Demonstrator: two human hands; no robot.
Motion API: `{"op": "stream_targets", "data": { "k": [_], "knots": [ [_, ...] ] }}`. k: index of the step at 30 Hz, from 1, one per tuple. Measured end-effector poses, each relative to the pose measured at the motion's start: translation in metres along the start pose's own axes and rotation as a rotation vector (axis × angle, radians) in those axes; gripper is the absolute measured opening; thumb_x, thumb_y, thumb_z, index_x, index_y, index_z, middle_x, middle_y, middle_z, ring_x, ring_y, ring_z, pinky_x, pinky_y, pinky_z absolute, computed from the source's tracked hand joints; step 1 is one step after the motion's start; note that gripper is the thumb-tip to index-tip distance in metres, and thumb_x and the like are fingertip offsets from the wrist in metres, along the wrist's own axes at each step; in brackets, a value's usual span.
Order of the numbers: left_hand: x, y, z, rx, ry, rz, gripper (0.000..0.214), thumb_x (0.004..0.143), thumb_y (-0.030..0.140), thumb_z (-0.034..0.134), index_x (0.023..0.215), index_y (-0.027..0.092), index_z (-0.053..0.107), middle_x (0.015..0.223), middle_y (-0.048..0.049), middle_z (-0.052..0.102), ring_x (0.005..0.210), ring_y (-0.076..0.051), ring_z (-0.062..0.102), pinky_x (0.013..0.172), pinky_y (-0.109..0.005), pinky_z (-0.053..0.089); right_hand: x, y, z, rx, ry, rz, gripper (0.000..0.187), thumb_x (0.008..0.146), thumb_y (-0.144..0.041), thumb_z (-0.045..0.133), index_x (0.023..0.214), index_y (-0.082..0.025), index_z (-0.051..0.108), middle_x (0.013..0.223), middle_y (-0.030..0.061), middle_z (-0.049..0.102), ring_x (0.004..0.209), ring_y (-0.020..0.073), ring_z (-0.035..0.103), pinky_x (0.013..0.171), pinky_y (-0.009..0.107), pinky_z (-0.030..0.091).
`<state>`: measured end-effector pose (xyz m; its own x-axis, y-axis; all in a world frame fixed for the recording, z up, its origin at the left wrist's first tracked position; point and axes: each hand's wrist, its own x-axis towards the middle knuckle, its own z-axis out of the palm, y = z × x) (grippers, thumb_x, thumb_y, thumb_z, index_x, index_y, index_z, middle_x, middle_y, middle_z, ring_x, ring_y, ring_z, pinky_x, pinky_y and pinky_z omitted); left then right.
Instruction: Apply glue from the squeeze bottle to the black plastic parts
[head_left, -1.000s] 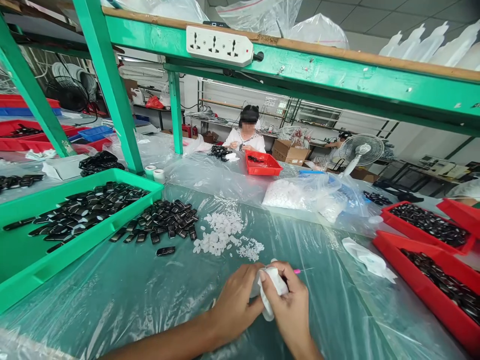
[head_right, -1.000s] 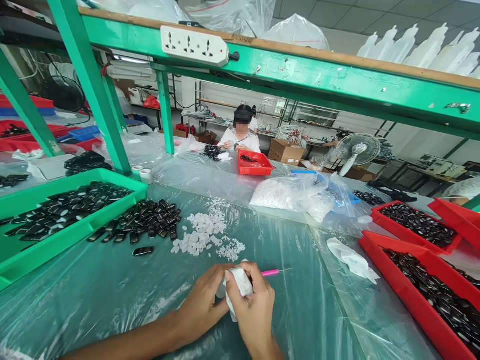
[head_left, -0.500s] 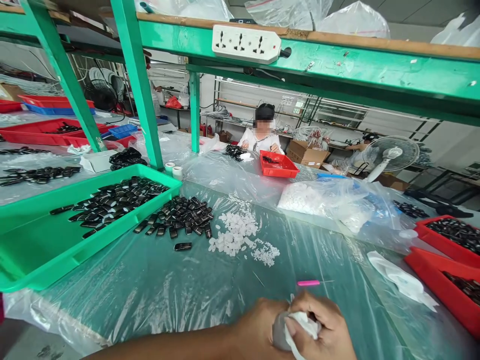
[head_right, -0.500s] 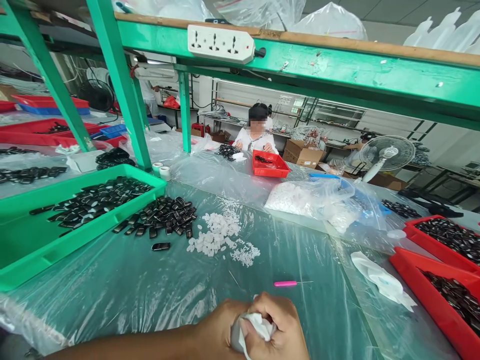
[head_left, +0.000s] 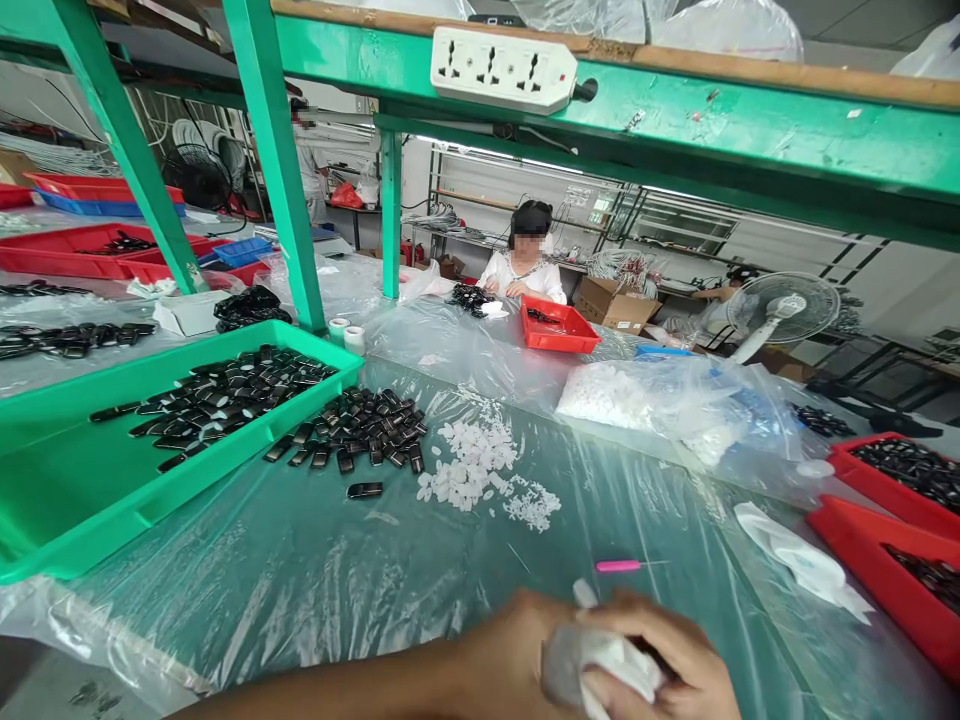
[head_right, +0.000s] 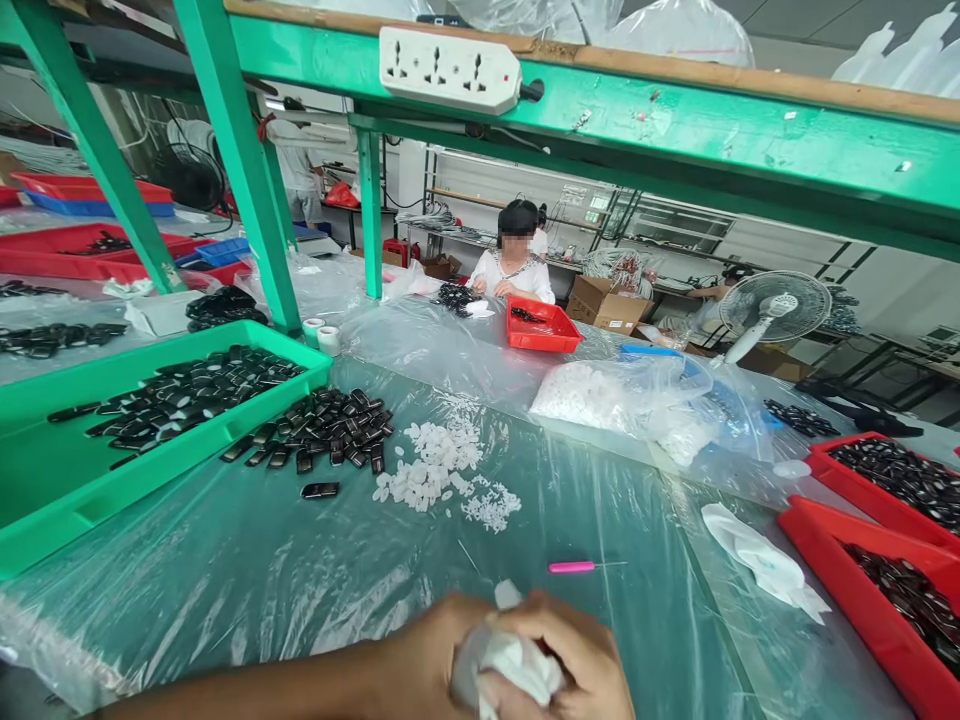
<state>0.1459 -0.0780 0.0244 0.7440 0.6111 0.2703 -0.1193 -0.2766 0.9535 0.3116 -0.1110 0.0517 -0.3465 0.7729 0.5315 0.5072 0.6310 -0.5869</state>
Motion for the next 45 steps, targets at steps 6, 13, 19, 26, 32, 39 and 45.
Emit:
{"op": "stream_targets", "data": {
  "k": [6, 13, 19, 26, 32, 39, 45],
  "knots": [
    [0.008, -0.006, -0.007, 0.331, 0.192, -0.053, 0.013, 0.063, 0.020, 0.060, 0.065, 0.016, 0.048, 0.064, 0.0021, 0.045, 0.058, -0.011, 0.044, 0.051, -0.020, 0.031, 0.006, 0.002, 0.011, -0.050, 0.071, 0.160, 0.008, 0.078, -0.027, 0.063, 0.085, -0.024, 0.061, 0.069, -0.0018, 0.064, 0.054, 0.0131, 0.058, 0.049, 0.019, 0.044],
    [0.007, -0.010, -0.010, -0.041, -0.042, -0.073, 0.014, 0.058, 0.019, 0.058, 0.065, 0.015, 0.048, 0.062, 0.0033, 0.039, 0.057, -0.010, 0.037, 0.048, -0.019, 0.028, 0.009, 0.001, 0.001, 0.035, -0.092, 0.027, 0.020, 0.076, -0.018, 0.060, 0.095, -0.027, 0.061, 0.075, 0.0003, 0.061, 0.058, 0.0149, 0.058, 0.053, 0.021, 0.046],
    [0.008, -0.007, -0.008, -0.025, 0.043, -0.036, 0.012, 0.057, 0.013, 0.054, 0.064, 0.015, 0.045, 0.061, 0.0040, 0.039, 0.056, -0.009, 0.035, 0.046, -0.019, 0.026, 0.009, 0.006, 0.001, 0.098, 0.068, 0.086, 0.033, 0.068, -0.020, 0.072, 0.099, -0.027, 0.061, 0.078, 0.0003, 0.065, 0.059, 0.0157, 0.060, 0.051, 0.021, 0.047],
    [0.008, -0.006, -0.011, 0.091, 0.063, -0.039, 0.011, 0.058, 0.015, 0.056, 0.062, 0.015, 0.046, 0.060, 0.0041, 0.042, 0.055, -0.009, 0.039, 0.047, -0.019, 0.029, 0.013, 0.004, -0.002, 0.030, -0.012, -0.004, 0.027, 0.073, -0.014, 0.065, 0.097, -0.027, 0.061, 0.079, 0.0005, 0.065, 0.065, 0.0171, 0.061, 0.059, 0.024, 0.048],
    [0.009, -0.004, -0.012, 0.083, 0.063, -0.019, 0.011, 0.058, 0.011, 0.054, 0.066, 0.015, 0.048, 0.062, 0.0044, 0.042, 0.056, -0.009, 0.038, 0.047, -0.018, 0.028, 0.011, 0.007, -0.003, 0.074, 0.014, 0.048, 0.033, 0.070, -0.022, 0.072, 0.100, -0.029, 0.061, 0.083, -0.0001, 0.065, 0.067, 0.0173, 0.061, 0.057, 0.023, 0.047],
    [0.009, -0.009, -0.011, 0.140, 0.066, 0.007, 0.010, 0.060, 0.013, 0.054, 0.067, 0.016, 0.047, 0.061, 0.0047, 0.042, 0.056, -0.009, 0.038, 0.049, -0.018, 0.029, 0.011, 0.007, -0.005, 0.087, -0.067, 0.022, 0.039, 0.074, -0.013, 0.064, 0.108, -0.031, 0.058, 0.084, 0.0000, 0.063, 0.072, 0.0174, 0.060, 0.063, 0.025, 0.048],
    [0.008, -0.012, -0.011, 0.114, 0.056, -0.026, 0.009, 0.062, 0.012, 0.055, 0.066, 0.015, 0.048, 0.061, 0.0047, 0.041, 0.056, -0.009, 0.038, 0.048, -0.018, 0.028, 0.011, 0.008, -0.008, 0.046, -0.052, 0.063, 0.030, 0.075, -0.017, 0.068, 0.101, -0.030, 0.062, 0.084, 0.0006, 0.065, 0.074, 0.0183, 0.061, 0.063, 0.024, 0.048]
  ]
}}
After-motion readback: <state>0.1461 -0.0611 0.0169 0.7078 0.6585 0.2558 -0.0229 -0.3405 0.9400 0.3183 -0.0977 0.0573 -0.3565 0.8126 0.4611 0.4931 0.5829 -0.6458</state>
